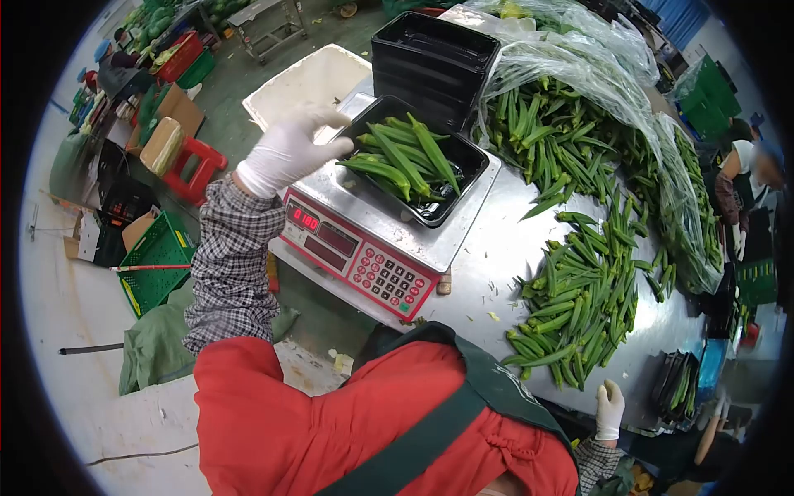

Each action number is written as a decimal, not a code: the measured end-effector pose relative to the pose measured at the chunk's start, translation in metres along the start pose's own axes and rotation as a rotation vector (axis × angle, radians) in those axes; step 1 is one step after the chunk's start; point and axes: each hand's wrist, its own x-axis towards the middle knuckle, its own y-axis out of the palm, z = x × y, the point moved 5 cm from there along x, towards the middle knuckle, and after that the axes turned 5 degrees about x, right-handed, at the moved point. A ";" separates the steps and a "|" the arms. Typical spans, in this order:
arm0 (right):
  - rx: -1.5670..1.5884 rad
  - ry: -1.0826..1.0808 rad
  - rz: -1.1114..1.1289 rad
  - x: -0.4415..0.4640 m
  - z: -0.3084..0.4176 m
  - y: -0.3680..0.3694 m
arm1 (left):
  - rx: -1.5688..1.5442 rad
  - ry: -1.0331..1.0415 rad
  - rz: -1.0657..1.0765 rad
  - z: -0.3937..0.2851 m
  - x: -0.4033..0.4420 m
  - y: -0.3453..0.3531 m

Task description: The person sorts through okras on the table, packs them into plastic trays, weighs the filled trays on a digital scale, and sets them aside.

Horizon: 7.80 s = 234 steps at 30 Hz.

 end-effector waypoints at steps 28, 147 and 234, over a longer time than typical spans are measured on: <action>0.037 0.006 0.035 -0.006 0.011 0.034 | 0.326 0.392 0.074 -0.053 0.091 0.112; 0.976 0.336 -0.096 0.019 -0.024 0.038 | -0.683 0.693 0.443 -0.281 -0.053 0.180; 0.851 -0.005 -0.304 0.075 0.033 0.009 | -1.934 -0.969 1.218 -0.271 -0.090 0.335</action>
